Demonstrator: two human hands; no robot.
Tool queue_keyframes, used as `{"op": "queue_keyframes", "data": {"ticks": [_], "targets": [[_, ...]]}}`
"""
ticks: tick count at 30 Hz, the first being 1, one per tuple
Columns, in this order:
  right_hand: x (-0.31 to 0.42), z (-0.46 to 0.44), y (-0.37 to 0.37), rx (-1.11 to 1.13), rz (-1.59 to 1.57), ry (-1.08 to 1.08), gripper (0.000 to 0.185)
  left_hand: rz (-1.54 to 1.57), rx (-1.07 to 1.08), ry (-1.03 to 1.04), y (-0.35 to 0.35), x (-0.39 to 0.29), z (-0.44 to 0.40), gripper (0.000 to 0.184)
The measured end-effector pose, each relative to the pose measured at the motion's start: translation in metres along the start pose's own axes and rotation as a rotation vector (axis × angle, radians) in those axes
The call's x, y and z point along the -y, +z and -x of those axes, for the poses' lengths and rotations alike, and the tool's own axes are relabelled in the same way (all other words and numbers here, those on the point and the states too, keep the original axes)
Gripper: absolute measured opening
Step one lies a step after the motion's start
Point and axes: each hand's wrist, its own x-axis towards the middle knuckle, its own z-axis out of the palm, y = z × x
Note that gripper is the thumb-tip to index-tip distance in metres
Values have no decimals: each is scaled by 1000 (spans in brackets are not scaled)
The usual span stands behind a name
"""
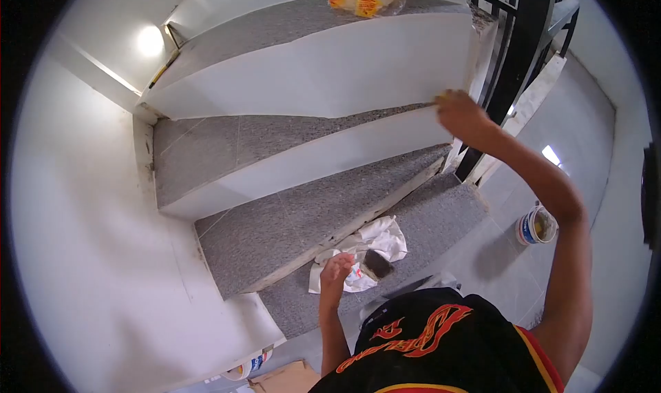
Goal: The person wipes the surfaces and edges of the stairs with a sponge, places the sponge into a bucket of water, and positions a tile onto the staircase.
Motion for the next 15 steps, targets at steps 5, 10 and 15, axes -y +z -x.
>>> {"op": "queue_keyframes", "data": {"ticks": [5,10,15], "targets": [[14,26,-33,-320,-94,24,36,46,62,7,-1,15,-9,33],[85,-50,-29,-611,-441,-249,40,-149,101,14,12,-15,-19,32],[81,-82,3,-755,-365,-242,30,-80,24,36,14,-11,-6,43]]}}
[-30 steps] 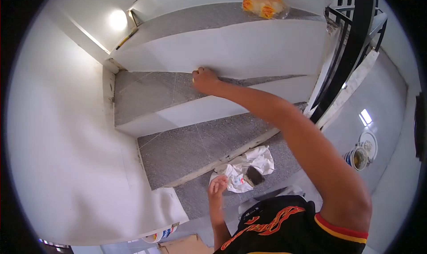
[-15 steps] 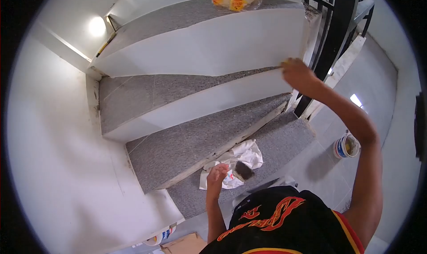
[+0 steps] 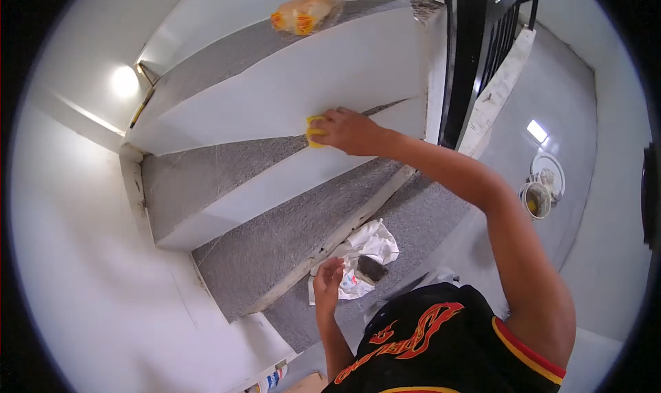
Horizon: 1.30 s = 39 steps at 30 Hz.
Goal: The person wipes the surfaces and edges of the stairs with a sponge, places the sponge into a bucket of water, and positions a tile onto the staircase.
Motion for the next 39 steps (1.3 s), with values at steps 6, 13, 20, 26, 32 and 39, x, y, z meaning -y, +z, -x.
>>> {"op": "queue_keyframes", "data": {"ticks": [6,13,20,26,32,39], "targets": [[2,73,-127,752,318,586,26,27,37,-114,-13,37,17,37],[21,146,-159,131,-793,1296,37,-332,307,27,25,14,-28,37],[7,64,-43,-303,-387,616,35,-494,386,215,72,-32,-53,42],[4,73,-58,-334,-8,725,35,-450,411,88,41,1,-31,39],[76,258,-64,-397,-340,1261,34,-218,459,-237,-18,95,1,42],[161,513,-55,-314,-191,2062,34,-445,727,-825,-74,197,60,44]]}}
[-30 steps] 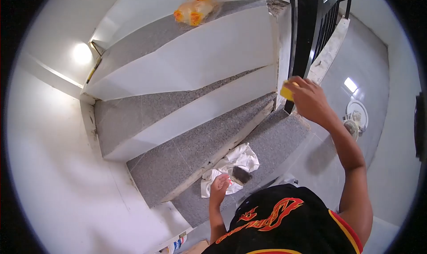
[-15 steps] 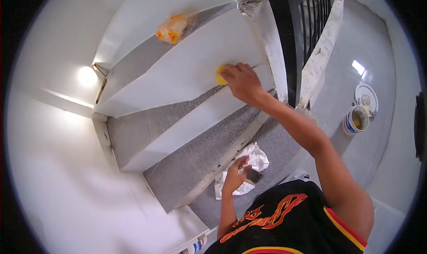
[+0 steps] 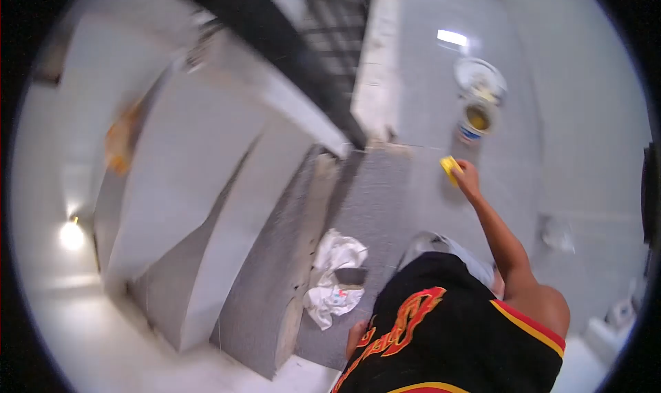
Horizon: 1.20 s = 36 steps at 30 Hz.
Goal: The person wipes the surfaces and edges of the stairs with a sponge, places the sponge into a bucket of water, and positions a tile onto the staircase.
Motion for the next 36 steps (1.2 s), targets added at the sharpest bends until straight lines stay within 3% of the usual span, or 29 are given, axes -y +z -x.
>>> {"op": "queue_keyframes", "data": {"ticks": [3,5,6,8,11,12,13,14,15,16,17,18,19,20,21,22,24,25,27,28,30,34,36], "targets": [[-19,-30,-28,-193,183,146,34,2,-2,-165,15,43,-12,47],[-29,-62,-48,-196,191,191,42,50,-23,-227,25,58,-14,49],[-20,-76,-56,-197,195,189,42,85,-36,-249,30,65,-14,50],[-7,-98,-74,-290,491,65,59,145,-58,-293,39,79,-15,53],[-15,-125,-90,-276,616,49,72,256,-92,-338,54,95,-21,56],[-36,-141,-95,-158,615,71,68,319,-101,-343,65,98,-28,57],[-49,-156,-99,2,517,228,65,398,-114,-336,75,102,-36,59],[-63,-158,-99,30,274,181,62,508,-89,-347,78,114,-50,60],[-79,-152,-93,120,175,-2,53,645,-39,-355,84,124,-64,61],[-132,-182,-81,328,-244,147,49,719,-19,-353,94,137,-80,62],[-108,-164,-71,235,-449,353,54,516,-151,-354,114,114,-85,73],[-156,-192,-64,319,-780,348,59,302,-287,-391,126,70,-72,85],[-203,-213,-46,148,-483,125,78,400,-353,-343,140,73,-85,85],[-245,-251,-65,480,-557,541,86,309,-324,-327,155,78,-97,85],[-219,-238,-58,309,-624,665,88,199,-278,-321,172,82,-105,86],[-210,-238,-39,345,-615,646,88,71,-412,-295,195,130,-144,84],[-187,-233,-29,9,-709,794,74,-202,-688,-288,236,208,-206,81],[-196,-236,-26,23,-708,779,74,-176,-683,-321,247,187,-195,83],[-243,-270,-7,218,-1098,555,60,-124,-674,-388,266,108,-148,87],[-242,-275,-6,265,-1087,504,57,-110,-683,-363,278,92,-133,87],[-234,-271,-6,303,-1003,457,51,-11,-903,-270,293,83,-112,90],[-223,-246,-31,404,-889,354,38,56,-1043,-160,320,87,-88,89],[-218,-232,-46,479,-817,301,32,119,-1240,82,334,98,-87,90]]}}
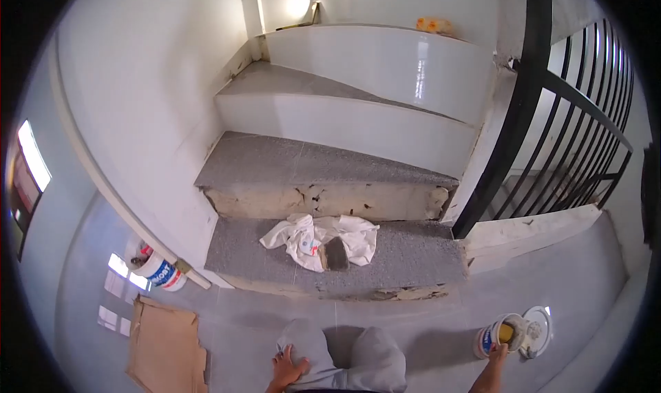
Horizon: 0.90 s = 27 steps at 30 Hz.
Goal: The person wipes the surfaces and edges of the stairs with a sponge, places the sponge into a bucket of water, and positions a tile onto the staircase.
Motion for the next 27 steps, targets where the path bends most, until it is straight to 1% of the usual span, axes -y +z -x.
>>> {"op": "queue_keyframes", "data": {"ticks": [3,5,6,7,8,9,10,11,12,13,14,15,16,18,19,21,22,23,24,25,26,27], "targets": [[13,33,-4,110,154,-8,23,112,18,4,-9,-8,19,88],[24,59,-5,213,274,-12,17,14,-82,-5,14,2,17,83],[35,86,11,273,336,-10,14,-80,-145,71,17,1,13,78],[48,117,31,212,462,57,14,-128,-187,107,24,-1,14,73],[56,142,47,245,531,87,14,-152,-273,194,38,2,6,68],[61,161,59,297,572,71,14,-3,-291,286,38,-8,3,62],[63,172,64,349,611,59,15,177,-264,395,40,-19,-7,55],[61,176,66,379,609,-2,16,422,-168,406,2,-62,10,51],[69,207,87,459,700,-34,17,650,21,336,-9,-86,19,48],[76,228,115,444,843,34,16,752,137,389,-2,-96,19,52],[74,218,121,447,844,42,23,696,190,416,-17,-113,23,55],[79,250,146,569,893,-48,26,643,265,439,-32,-131,35,58],[73,259,156,485,902,-70,28,633,278,426,-41,-139,42,58],[57,278,185,603,919,-124,29,638,347,424,-54,-147,43,68],[53,302,208,721,911,-88,27,635,360,416,-57,-142,44,68],[35,336,253,762,1091,-74,25,598,319,343,-65,-130,40,78],[22,347,271,847,1140,-83,23,597,317,327,-70,-122,40,78],[8,359,289,937,1188,-93,21,651,339,241,-77,-111,39,79],[-4,380,310,1043,1158,-66,20,705,361,150,-85,-100,40,80],[-17,400,330,1147,1124,-33,20,784,339,107,-95,-90,43,74],[-34,415,346,1217,1181,-51,20,785,341,76,-100,-77,42,74],[-50,422,358,1286,1238,-67,20,716,189,46,-101,-63,39,74]]}}
